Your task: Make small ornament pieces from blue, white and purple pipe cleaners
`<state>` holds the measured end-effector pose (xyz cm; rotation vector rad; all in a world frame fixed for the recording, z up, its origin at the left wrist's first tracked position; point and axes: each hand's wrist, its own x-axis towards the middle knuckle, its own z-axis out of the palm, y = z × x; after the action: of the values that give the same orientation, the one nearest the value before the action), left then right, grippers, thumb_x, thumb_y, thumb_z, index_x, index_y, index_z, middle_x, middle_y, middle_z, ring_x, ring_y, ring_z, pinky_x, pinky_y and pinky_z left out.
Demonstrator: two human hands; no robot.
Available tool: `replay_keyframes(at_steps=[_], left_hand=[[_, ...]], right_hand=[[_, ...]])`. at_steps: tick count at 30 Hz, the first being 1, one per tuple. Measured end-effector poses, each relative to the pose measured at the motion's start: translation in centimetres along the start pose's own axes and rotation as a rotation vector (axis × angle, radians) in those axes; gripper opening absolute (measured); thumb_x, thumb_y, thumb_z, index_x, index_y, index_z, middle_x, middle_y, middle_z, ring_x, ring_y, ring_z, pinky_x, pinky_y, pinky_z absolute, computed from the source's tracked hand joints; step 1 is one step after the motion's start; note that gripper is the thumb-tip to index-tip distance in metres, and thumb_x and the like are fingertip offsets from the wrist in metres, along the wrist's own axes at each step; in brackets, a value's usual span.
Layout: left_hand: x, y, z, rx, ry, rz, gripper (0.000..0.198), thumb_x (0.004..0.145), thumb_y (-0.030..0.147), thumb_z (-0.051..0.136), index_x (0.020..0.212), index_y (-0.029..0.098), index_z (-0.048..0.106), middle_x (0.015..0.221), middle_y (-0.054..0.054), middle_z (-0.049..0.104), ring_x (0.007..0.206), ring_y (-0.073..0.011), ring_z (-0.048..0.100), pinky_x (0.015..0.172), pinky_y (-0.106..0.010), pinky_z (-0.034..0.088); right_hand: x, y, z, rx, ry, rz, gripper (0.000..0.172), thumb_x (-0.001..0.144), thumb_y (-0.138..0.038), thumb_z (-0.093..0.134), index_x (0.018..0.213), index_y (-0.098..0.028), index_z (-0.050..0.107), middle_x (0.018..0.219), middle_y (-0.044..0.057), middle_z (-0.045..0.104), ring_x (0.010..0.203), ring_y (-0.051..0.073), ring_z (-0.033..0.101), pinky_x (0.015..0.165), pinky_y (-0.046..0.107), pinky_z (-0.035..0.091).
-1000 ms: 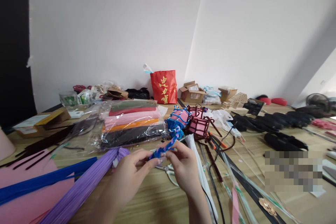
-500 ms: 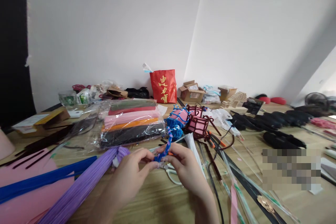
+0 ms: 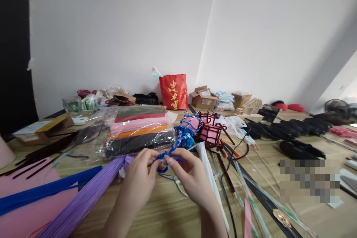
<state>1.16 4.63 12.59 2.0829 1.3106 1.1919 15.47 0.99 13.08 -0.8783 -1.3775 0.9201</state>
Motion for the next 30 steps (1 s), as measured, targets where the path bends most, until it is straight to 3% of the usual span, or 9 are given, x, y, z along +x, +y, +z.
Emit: replay_keyframes(at_steps=[7,11,15,18,22,30], left_hand=[[0.1,0.1,0.6,0.22,0.262,0.119,0.01,0.077,0.023,0.049,0.07,0.02,0.055,0.072,-0.002,0.059,0.066,-0.0176,0.059,0.062,-0.028,0.046],[0.0,0.2,0.8,0.147,0.315,0.104,0.016,0.079,0.022,0.049,0.09,0.02,0.061,0.079,-0.002,0.064,0.068,-0.0148,0.063,0.065,-0.024,0.049],[0.1,-0.2,0.9,0.102,0.27,0.067,0.035,0.079,0.02,0.049,0.113,0.02,0.059,0.083,-0.002,0.068,0.068,-0.0145,0.065,0.066,-0.024,0.05],[0.3,-0.6,0.5,0.114,0.198,0.087,0.033,0.08,0.02,0.049,0.109,0.022,0.063,0.092,-0.002,0.07,0.076,-0.016,0.066,0.072,-0.026,0.051],[0.3,-0.8,-0.2,0.098,0.129,0.11,0.027,0.081,0.021,0.049,0.1,0.024,0.067,0.095,-0.002,0.071,0.084,-0.0172,0.066,0.076,-0.027,0.051],[-0.3,0.1,-0.2,0.086,0.004,0.206,0.042,0.078,0.018,0.047,0.119,0.021,0.057,0.116,-0.006,0.064,0.105,-0.0212,0.059,0.091,-0.035,0.047]], right_hand=[[0.6,1.0,1.0,-0.013,0.186,-0.059,0.018,0.082,-0.033,0.058,0.076,-0.017,0.06,0.086,0.006,0.065,0.084,0.018,0.06,0.076,0.029,0.05],[0.5,1.3,0.7,-0.126,0.195,-0.12,0.019,0.083,-0.032,0.057,0.07,-0.018,0.056,0.09,0.006,0.059,0.085,0.017,0.057,0.079,0.029,0.047],[0.3,1.2,0.3,-0.179,0.129,-0.092,0.016,0.081,-0.03,0.06,0.07,-0.019,0.059,0.093,0.006,0.056,0.088,0.018,0.056,0.078,0.029,0.047],[0.3,1.2,-0.1,-0.166,0.076,-0.036,0.012,0.076,-0.029,0.065,0.071,-0.019,0.064,0.096,0.007,0.056,0.09,0.019,0.056,0.074,0.029,0.048],[0.4,1.4,-0.4,-0.168,0.101,0.007,0.007,0.073,-0.027,0.068,0.072,-0.02,0.069,0.096,0.006,0.058,0.087,0.02,0.058,0.073,0.03,0.048],[0.7,1.8,-0.5,-0.316,0.17,-0.019,0.013,0.077,-0.023,0.063,0.067,-0.02,0.07,0.085,0.006,0.064,0.082,0.019,0.06,0.077,0.032,0.046]])
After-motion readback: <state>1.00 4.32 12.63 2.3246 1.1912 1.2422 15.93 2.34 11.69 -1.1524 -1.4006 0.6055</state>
